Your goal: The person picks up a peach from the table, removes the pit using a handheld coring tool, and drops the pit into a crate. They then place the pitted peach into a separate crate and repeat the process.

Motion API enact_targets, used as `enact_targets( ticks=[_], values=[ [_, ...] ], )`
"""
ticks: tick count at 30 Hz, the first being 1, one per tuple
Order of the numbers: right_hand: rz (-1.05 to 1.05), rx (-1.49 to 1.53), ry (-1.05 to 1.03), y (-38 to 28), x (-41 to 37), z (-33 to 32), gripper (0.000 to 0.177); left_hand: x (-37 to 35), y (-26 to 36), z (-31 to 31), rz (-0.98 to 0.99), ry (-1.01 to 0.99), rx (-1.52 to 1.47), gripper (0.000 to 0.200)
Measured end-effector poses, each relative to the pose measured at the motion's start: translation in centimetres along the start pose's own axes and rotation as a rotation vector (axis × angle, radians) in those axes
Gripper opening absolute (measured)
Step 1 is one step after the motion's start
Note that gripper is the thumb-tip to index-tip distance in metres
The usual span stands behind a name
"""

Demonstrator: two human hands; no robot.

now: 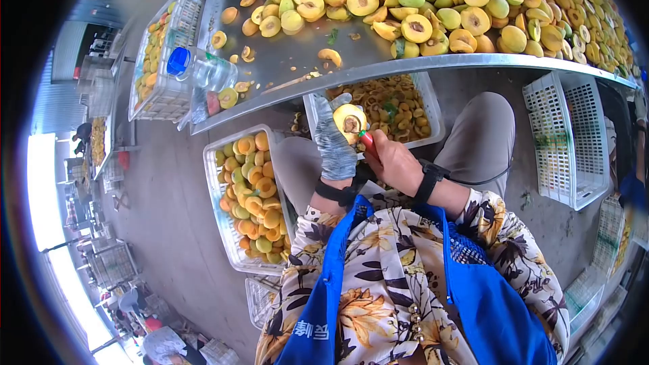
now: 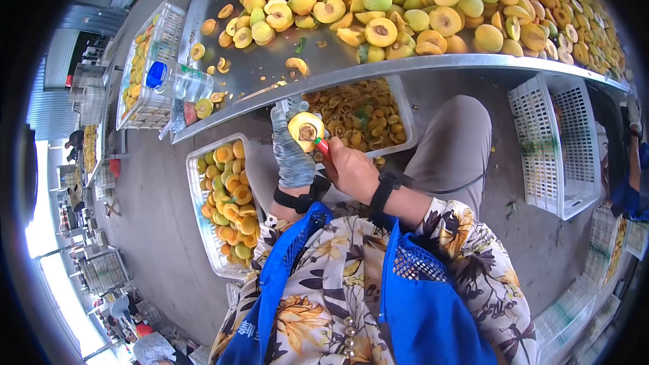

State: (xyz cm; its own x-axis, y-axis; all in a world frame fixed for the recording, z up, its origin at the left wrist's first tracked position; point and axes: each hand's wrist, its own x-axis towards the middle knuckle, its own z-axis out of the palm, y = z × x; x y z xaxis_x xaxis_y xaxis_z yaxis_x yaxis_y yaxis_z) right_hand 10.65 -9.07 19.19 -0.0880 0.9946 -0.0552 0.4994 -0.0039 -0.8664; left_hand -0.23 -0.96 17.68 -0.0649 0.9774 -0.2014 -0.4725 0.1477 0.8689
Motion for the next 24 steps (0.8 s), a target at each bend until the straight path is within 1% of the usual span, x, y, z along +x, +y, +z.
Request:
enact_targets(
  ticks=[1,3,4,5,7,8,9,10,11,12,13,15,16,17,18,19,20,21,22,23,24],
  values=[
    [0.002,-0.001,-0.001,0.1,-0.1,0.1,0.022,-0.1,0.3,0.0,-0.002,0.0,-0.001,0.044],
    [-0.059,-0.03,-0.036,0.4,-0.4,0.2,0.02,-0.3,1.0,-0.2,-0.184,-0.101,0.015,0.045],
    [-0.058,-0.03,-0.038,0.7,-0.4,0.2,0.02,-0.3,1.0,0.2,-0.14,-0.059,0.012,0.049],
    [-0.085,-0.027,-0.073,1.1,-0.3,0.1,0.021,0.0,1.7,0.1,-0.141,-0.057,0.012,0.049],
    [-0.11,-0.02,-0.111,1.8,-0.4,0.1,0.022,0.9,3.4,-0.6,-0.623,-0.369,0.252,0.05],
    [-0.124,0.02,-0.133,2.0,-0.3,0.0,0.022,0.8,3.2,-0.1,-0.548,-0.363,0.301,0.056],
    [-0.137,0.061,-0.157,2.2,-0.3,0.1,0.022,1.0,3.4,0.0,-0.549,-0.361,0.301,0.056],
    [-0.138,0.062,-0.158,2.3,-0.1,0.1,0.022,1.2,3.8,0.2,-0.61,-0.389,0.313,0.056],
    [-0.113,0.203,-0.19,2.3,0.2,0.0,0.019,1.4,4.3,0.3,-0.67,-0.417,0.325,0.056],
    [-0.089,0.342,-0.221,2.2,0.5,-0.1,0.018,1.5,4.7,0.1,-0.617,-0.471,0.244,0.059],
    [-0.092,0.342,-0.222,1.4,0.8,-0.6,0.018,1.1,4.6,0.4,-0.449,-0.39,0.095,0.054],
    [0.257,0.722,-0.361,-0.8,1.3,-1.9,0.013,-0.1,3.2,0.3,-0.268,-0.188,-0.011,0.045],
    [0.293,0.744,-0.411,-1.1,1.1,-1.6,0.011,-0.7,2.7,1.1,-0.198,-0.136,-0.026,0.041],
    [0.189,0.616,-0.324,-0.2,1.1,-0.2,0.012,-1.3,2.5,1.4,-0.129,-0.078,-0.042,0.038],
    [0.158,0.576,-0.292,0.4,1.1,0.6,0.014,-0.8,2.0,0.7,-0.154,-0.085,-0.115,0.038],
    [0.125,0.533,-0.259,0.7,1.1,1.1,0.016,-0.8,2.2,0.6,-0.151,-0.078,-0.118,0.038],
    [0.124,0.53,-0.266,1.0,1.0,1.4,0.016,-0.8,2.4,0.6,-0.216,-0.052,-0.103,0.038],
    [0.013,0.408,-0.189,1.2,0.9,1.6,0.016,-0.8,2.8,0.6,-0.282,-0.031,-0.087,0.038],
    [-0.095,0.286,-0.109,1.1,0.8,1.6,0.016,-1.2,3.6,0.9,-0.364,-0.051,-0.097,0.033],
    [-0.096,0.286,-0.108,0.9,0.8,1.5,0.016,-1.1,3.6,0.5,-0.364,-0.052,-0.096,0.033],
    [-0.056,0.265,-0.143,0.7,0.8,1.3,0.018,-0.8,3.3,0.1,-0.403,-0.116,-0.083,0.031]
  ],
)
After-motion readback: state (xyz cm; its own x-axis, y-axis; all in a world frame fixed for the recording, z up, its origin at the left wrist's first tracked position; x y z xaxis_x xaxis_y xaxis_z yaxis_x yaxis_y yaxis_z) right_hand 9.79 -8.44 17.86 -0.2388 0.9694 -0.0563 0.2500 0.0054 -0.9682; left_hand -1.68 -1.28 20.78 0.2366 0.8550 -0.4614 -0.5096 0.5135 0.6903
